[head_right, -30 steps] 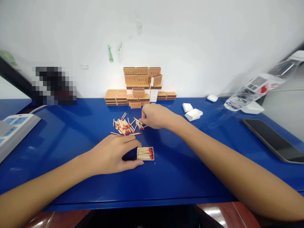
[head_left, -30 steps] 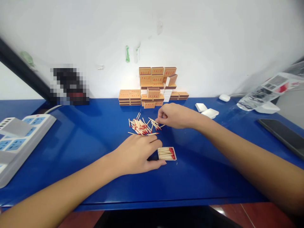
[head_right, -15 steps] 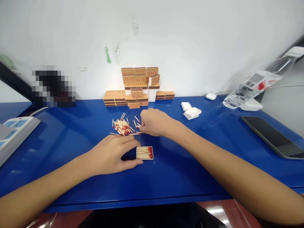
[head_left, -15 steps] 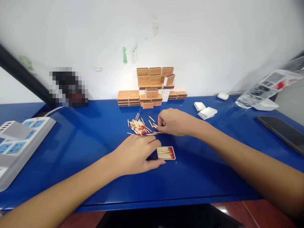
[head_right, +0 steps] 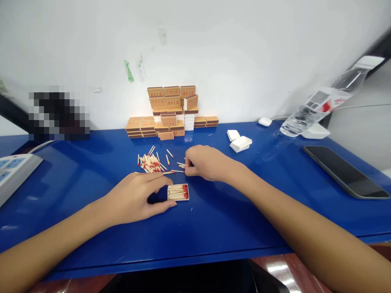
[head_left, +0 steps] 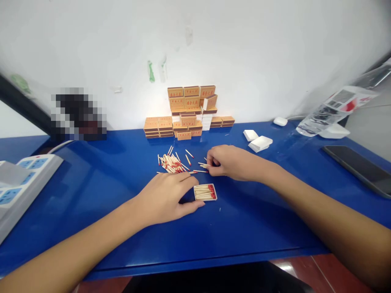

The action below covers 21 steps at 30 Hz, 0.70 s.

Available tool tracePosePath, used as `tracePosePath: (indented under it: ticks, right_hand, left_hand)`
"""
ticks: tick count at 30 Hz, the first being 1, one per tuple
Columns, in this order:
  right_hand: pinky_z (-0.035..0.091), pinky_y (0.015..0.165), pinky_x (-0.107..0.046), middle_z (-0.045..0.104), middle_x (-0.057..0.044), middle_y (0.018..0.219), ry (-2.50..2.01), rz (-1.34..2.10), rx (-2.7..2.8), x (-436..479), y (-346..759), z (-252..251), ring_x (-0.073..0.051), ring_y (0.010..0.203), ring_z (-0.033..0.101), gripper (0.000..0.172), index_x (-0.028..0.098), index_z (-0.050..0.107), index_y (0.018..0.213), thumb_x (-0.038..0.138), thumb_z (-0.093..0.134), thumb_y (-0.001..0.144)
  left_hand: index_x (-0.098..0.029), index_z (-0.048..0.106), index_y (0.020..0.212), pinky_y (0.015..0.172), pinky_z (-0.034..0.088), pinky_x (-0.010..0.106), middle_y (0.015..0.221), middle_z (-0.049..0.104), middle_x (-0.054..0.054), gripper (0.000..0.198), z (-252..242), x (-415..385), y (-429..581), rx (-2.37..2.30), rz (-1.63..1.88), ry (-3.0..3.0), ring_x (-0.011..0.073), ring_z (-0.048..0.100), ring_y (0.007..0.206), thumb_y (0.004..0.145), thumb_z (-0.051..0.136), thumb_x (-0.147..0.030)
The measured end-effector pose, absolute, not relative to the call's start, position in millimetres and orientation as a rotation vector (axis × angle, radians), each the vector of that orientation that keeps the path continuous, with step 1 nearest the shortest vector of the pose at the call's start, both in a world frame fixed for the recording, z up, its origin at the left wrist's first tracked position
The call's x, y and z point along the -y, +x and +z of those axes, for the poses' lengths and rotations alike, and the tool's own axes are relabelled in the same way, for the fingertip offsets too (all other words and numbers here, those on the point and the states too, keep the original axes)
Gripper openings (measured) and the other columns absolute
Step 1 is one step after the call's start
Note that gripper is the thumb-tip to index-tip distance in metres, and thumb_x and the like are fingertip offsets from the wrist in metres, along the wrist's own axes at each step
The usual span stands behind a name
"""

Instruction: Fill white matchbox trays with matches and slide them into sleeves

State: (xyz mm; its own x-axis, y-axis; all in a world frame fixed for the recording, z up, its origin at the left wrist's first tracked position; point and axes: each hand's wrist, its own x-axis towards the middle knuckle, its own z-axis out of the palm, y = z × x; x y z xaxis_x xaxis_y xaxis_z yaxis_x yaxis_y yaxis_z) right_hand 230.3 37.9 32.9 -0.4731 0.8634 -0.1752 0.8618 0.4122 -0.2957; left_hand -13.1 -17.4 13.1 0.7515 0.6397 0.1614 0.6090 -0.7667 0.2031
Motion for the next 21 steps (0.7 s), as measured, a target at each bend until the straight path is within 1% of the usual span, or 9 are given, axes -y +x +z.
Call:
tracePosePath:
  ticks: [4, 7, 10, 14, 18, 21]
  right_hand:
    - [0.037, 0.068, -0.032, 0.068, -0.003, 0.087, -1.447, 0.518, 2.663, -40, 241, 28, -0.018, 0.075, 0.056, 0.010, 0.020, 0.068, 0.090, 0.031, 0.068, 0.091]
    - [0.038, 0.070, -0.031, 0.066, -0.003, 0.089, -1.308, 0.554, 2.621, -36, 248, 32, -0.017, 0.077, 0.056, 0.013, 0.020, 0.066, 0.090, 0.033, 0.067, 0.094]
    - [0.037, 0.070, -0.030, 0.065, 0.000, 0.088, -1.202, 0.596, 2.586, -25, 248, 40, -0.016, 0.076, 0.054, 0.011, 0.021, 0.063, 0.089, 0.030, 0.068, 0.093]
    - [0.037, 0.067, -0.028, 0.062, 0.002, 0.085, -1.086, 0.688, 2.648, -7, 235, 48, -0.013, 0.072, 0.053, 0.013, 0.021, 0.061, 0.085, 0.023, 0.072, 0.091]
    - [0.039, 0.068, -0.028, 0.063, -0.001, 0.089, -1.141, 0.621, 2.780, 7, 214, 49, -0.015, 0.075, 0.056, 0.018, 0.018, 0.059, 0.082, 0.014, 0.076, 0.088]
    - [0.041, 0.071, -0.030, 0.065, -0.004, 0.093, -1.151, 0.532, 2.821, 11, 208, 46, -0.017, 0.078, 0.059, 0.013, 0.017, 0.061, 0.086, 0.013, 0.072, 0.091]
  left_hand:
    - [-0.019, 0.072, 0.113, 0.063, 0.052, 0.034, 0.103, 0.077, 0.004, 0.035, 13, 17, -13, -1.033, 0.359, 2.803, 0.0235, 0.074, 0.081, 0.098, 0.066, -0.051]
    - [-0.020, 0.072, 0.115, 0.060, 0.049, 0.033, 0.096, 0.076, 0.002, 0.034, 13, 17, -12, -1.059, 0.395, 2.772, 0.0203, 0.071, 0.072, 0.097, 0.068, -0.049]
    - [-0.020, 0.072, 0.114, 0.060, 0.047, 0.031, 0.088, 0.073, 0.002, 0.032, 15, 16, -11, -1.097, 0.423, 2.743, 0.0176, 0.066, 0.066, 0.096, 0.070, -0.046]
    - [-0.019, 0.071, 0.106, 0.059, 0.042, 0.029, 0.084, 0.070, 0.001, 0.028, 15, 14, -12, -1.105, 0.419, 2.742, 0.0164, 0.062, 0.064, 0.095, 0.071, -0.044]
    - [-0.018, 0.070, 0.104, 0.059, 0.041, 0.029, 0.082, 0.069, 0.001, 0.026, 12, 14, -13, -1.093, 0.441, 2.746, 0.0162, 0.061, 0.064, 0.095, 0.072, -0.043]
    - [-0.019, 0.070, 0.106, 0.061, 0.042, 0.030, 0.084, 0.069, 0.001, 0.026, 11, 13, -14, -1.085, 0.455, 2.745, 0.0170, 0.062, 0.067, 0.095, 0.071, -0.042]
